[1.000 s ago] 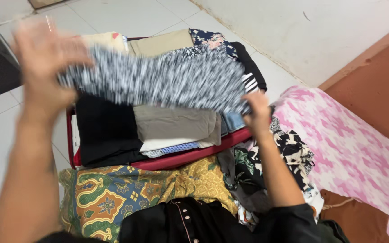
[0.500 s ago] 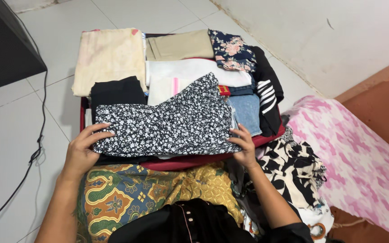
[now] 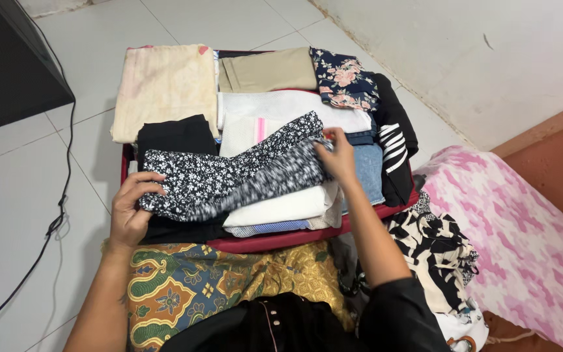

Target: The person picks up several pieces of folded clothing from a bed and places them into a suitcase on the floor, smoothing each item by hand as it is packed.

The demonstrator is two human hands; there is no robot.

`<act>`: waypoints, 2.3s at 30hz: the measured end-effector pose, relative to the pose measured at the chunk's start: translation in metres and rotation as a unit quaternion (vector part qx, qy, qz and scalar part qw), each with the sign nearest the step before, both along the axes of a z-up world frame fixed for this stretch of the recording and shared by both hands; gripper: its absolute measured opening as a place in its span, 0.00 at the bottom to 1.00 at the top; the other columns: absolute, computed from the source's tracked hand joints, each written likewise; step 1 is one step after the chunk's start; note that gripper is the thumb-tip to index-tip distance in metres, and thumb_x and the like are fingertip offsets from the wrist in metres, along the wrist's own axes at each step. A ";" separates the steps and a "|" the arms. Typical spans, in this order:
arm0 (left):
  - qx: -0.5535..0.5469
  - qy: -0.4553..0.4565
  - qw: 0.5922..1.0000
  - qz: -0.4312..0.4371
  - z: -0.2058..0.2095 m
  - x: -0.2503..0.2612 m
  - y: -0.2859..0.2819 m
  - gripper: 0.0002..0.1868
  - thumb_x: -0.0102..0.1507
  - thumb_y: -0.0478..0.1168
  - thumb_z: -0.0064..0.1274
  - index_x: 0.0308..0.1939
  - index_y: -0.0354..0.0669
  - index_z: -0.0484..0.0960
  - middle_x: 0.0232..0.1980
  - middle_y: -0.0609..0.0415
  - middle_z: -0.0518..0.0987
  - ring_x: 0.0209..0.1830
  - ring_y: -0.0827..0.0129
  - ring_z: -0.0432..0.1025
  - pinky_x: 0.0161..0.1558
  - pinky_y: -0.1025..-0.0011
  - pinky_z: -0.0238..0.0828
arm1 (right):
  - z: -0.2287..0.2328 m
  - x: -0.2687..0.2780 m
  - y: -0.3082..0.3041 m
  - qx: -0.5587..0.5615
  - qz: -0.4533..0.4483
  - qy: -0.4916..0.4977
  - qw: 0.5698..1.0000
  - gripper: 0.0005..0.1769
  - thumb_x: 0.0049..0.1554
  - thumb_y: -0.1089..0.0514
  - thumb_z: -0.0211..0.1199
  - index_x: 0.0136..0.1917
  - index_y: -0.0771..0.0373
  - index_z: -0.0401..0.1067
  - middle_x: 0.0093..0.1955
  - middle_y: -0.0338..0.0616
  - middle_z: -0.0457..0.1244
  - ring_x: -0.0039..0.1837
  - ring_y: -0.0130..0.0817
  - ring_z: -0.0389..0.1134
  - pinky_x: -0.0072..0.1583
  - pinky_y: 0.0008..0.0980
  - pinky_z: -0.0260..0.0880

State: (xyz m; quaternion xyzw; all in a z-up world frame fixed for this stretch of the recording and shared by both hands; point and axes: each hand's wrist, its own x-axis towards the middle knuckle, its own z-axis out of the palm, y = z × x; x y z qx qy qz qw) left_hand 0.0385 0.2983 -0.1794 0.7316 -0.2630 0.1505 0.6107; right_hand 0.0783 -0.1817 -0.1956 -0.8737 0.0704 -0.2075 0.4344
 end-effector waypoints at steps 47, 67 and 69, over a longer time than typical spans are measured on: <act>0.666 -0.080 0.741 -0.013 -0.023 0.018 -0.298 0.55 0.65 0.76 0.27 0.79 0.33 0.47 0.83 0.39 0.41 0.83 0.45 0.30 0.73 0.35 0.22 | -0.029 0.013 0.028 -0.275 0.120 -0.007 0.954 0.25 0.66 0.49 0.53 0.76 0.47 0.63 0.81 0.42 0.55 0.84 0.52 0.47 0.79 0.65 0.36; -0.287 0.329 0.896 -0.082 -0.062 0.021 -0.256 0.32 0.58 0.26 0.58 0.65 0.29 0.64 0.56 0.40 0.79 0.52 0.61 0.78 0.52 0.68 0.78 | -0.049 0.020 0.012 -0.267 0.015 0.015 0.964 0.30 0.65 0.40 0.52 0.78 0.44 0.62 0.84 0.37 0.48 0.85 0.54 0.42 0.79 0.62 0.33; -0.274 0.330 0.900 -0.074 -0.059 0.026 -0.263 0.26 0.59 0.27 0.61 0.59 0.30 0.69 0.52 0.45 0.82 0.49 0.64 0.80 0.50 0.69 0.78 | -0.057 0.020 0.010 -0.234 0.008 -0.051 0.971 0.28 0.66 0.43 0.54 0.76 0.50 0.65 0.83 0.43 0.51 0.85 0.53 0.47 0.80 0.57 0.40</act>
